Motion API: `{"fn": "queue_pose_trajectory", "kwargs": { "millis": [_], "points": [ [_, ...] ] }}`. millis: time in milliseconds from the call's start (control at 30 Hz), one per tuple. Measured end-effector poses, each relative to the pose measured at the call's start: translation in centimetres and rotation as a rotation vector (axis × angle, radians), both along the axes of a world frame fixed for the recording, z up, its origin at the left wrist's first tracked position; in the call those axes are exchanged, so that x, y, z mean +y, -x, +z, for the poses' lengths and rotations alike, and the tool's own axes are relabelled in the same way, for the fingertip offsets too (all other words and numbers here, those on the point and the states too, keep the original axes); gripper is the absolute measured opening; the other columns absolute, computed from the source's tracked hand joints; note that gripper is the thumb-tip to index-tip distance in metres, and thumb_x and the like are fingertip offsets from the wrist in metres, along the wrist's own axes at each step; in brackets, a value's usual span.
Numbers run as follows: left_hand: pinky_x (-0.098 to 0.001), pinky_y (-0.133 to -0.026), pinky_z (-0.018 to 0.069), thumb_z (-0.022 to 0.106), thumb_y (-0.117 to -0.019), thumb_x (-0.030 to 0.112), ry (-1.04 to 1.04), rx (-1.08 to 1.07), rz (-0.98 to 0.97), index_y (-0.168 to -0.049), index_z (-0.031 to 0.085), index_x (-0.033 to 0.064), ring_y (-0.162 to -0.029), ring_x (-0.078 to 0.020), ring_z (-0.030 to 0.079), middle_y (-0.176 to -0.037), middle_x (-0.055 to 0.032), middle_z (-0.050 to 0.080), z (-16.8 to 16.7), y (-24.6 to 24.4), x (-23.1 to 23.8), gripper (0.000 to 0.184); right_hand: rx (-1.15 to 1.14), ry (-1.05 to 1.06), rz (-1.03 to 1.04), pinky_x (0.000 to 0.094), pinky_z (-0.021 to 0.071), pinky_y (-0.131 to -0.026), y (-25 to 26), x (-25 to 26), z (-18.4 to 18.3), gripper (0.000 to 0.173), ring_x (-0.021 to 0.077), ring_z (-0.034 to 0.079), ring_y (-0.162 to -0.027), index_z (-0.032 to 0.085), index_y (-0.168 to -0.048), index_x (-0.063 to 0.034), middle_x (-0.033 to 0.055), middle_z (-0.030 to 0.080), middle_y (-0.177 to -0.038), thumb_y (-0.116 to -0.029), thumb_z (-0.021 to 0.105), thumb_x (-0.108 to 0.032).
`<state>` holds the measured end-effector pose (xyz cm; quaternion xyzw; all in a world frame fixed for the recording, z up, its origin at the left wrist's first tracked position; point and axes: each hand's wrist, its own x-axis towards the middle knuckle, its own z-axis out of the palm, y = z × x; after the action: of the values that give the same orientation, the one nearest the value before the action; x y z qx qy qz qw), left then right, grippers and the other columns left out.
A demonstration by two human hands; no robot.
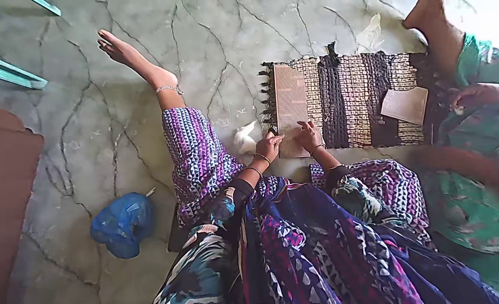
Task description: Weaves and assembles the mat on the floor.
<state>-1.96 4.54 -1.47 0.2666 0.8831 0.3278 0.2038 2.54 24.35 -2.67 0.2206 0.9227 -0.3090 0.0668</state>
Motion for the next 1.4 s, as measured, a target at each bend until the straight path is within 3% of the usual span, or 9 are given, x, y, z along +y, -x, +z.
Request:
{"fn": "queue_pose_trajectory", "kwargs": {
  "millis": [233, 333, 433, 567, 667, 767, 933, 1033, 1400],
  "points": [
    [-0.0560, -0.099, 0.0520, 0.048, -0.1062, 0.009, 0.222, -0.100, -0.039, -0.131, 0.072, 0.0107, -0.116, -0.0387, 0.066, -0.130, -0.0222, 0.064, 0.7, 0.0, 0.8, 0.034, 0.035, -0.069, -0.020, 0.0643, 0.0440, -0.103, -0.7, -0.6, 0.6, 0.063, 0.0473, 0.057, -0.125, 0.059, -0.142, -0.0068, 0.0283, 0.059, -0.136, -0.0853, 0.083, -0.023],
    [-0.0561, -0.100, 0.0513, 0.050, -0.1051, 0.009, 0.255, -0.126, -0.057, -0.132, 0.071, 0.0113, -0.118, -0.0388, 0.065, -0.137, -0.0215, 0.061, 0.6, 0.1, 0.7, 0.034, 0.057, -0.218, 0.141, 0.0617, 0.0375, -0.112, -1.4, -2.2, 1.2, 0.049, 0.0416, 0.050, -0.138, 0.058, -0.144, -0.0059, 0.0201, 0.054, -0.150, -0.0971, 0.067, -0.017],
    [-0.0556, -0.101, 0.0508, 0.051, -0.1049, 0.008, 0.218, -0.130, -0.043, -0.131, 0.072, 0.0092, -0.119, -0.0396, 0.064, -0.135, -0.0226, 0.062, 0.5, 0.0, 0.7, 0.033, 0.001, -0.257, 0.375, 0.0598, 0.0167, -0.126, -2.3, -4.2, 0.5, 0.051, 0.0343, 0.025, -0.157, 0.041, -0.156, -0.0025, 0.0148, 0.030, -0.168, -0.1071, 0.045, -0.016],
    [-0.0542, -0.102, 0.0511, 0.052, -0.1069, 0.015, 0.181, -0.141, -0.031, -0.137, 0.067, 0.0101, -0.119, -0.0372, 0.065, -0.134, -0.0214, 0.063, 0.2, 0.0, 0.4, 0.034, -0.243, -0.227, 0.420, 0.0509, 0.0088, -0.129, -3.2, -5.7, 0.1, 0.071, 0.0277, 0.011, -0.161, 0.020, -0.163, -0.0009, 0.0157, 0.016, -0.172, -0.1094, 0.036, -0.044],
    [-0.0577, -0.101, 0.0505, 0.062, -0.1027, 0.018, 0.172, -0.200, -0.036, -0.116, 0.070, -0.0009, -0.117, -0.0386, 0.066, -0.121, -0.0225, 0.069, 0.2, 0.3, -0.2, 0.025, -0.367, -0.196, 0.422, 0.0531, 0.0041, -0.129, -4.8, -6.3, 1.2, 0.081, 0.0291, 0.006, -0.161, 0.016, -0.164, 0.0000, 0.0171, 0.010, -0.173, -0.1072, 0.037, -0.055],
    [-0.0606, -0.103, 0.0479, 0.066, -0.1003, 0.018, 0.241, -0.339, -0.130, -0.114, 0.071, -0.0031, -0.117, -0.0408, 0.066, -0.117, -0.0247, 0.071, -0.3, 1.2, -1.0, 0.026, -0.486, -0.174, 0.442, 0.0569, -0.0031, -0.128, -5.9, -6.3, 3.0, 0.084, 0.0281, 0.005, -0.161, 0.016, -0.164, -0.0026, 0.0157, 0.008, -0.173, -0.1060, 0.036, -0.060],
    [-0.0580, -0.107, 0.0459, 0.064, -0.1014, 0.016, 0.273, -0.360, -0.117, -0.116, 0.073, 0.0003, -0.122, -0.0379, 0.064, -0.121, -0.0218, 0.071, -1.1, 1.7, -1.7, 0.023, -0.411, -0.207, 0.393, 0.0601, 0.0022, -0.127, -5.3, -6.5, 5.8, 0.059, 0.0320, 0.026, -0.157, 0.051, -0.150, -0.0035, 0.0148, 0.045, -0.160, -0.1084, 0.041, -0.044],
    [-0.0601, -0.105, 0.0473, 0.061, -0.1024, 0.016, 0.248, -0.277, 0.009, -0.114, 0.073, 0.0000, -0.121, -0.0399, 0.065, -0.120, -0.0223, 0.071, 0.4, 1.8, -1.3, 0.023, -0.238, -0.233, 0.363, 0.0548, 0.0026, -0.129, -3.9, -6.1, 4.8, 0.059, 0.0281, 0.020, -0.159, 0.038, -0.157, 0.0005, 0.0161, 0.034, -0.166, -0.1088, 0.044, -0.034],
    [-0.0601, -0.104, 0.0478, 0.061, -0.1032, 0.019, 0.241, -0.283, -0.102, -0.117, 0.073, 0.0020, -0.120, -0.0384, 0.065, -0.122, -0.0204, 0.071, -0.7, 2.2, -1.4, 0.025, -0.397, -0.209, 0.408, 0.0512, 0.0030, -0.129, -4.7, -6.6, 1.8, 0.097, 0.0320, 0.003, -0.161, 0.009, -0.163, 0.0040, 0.0223, 0.006, -0.172, -0.1017, 0.045, -0.062]
  ]
}}
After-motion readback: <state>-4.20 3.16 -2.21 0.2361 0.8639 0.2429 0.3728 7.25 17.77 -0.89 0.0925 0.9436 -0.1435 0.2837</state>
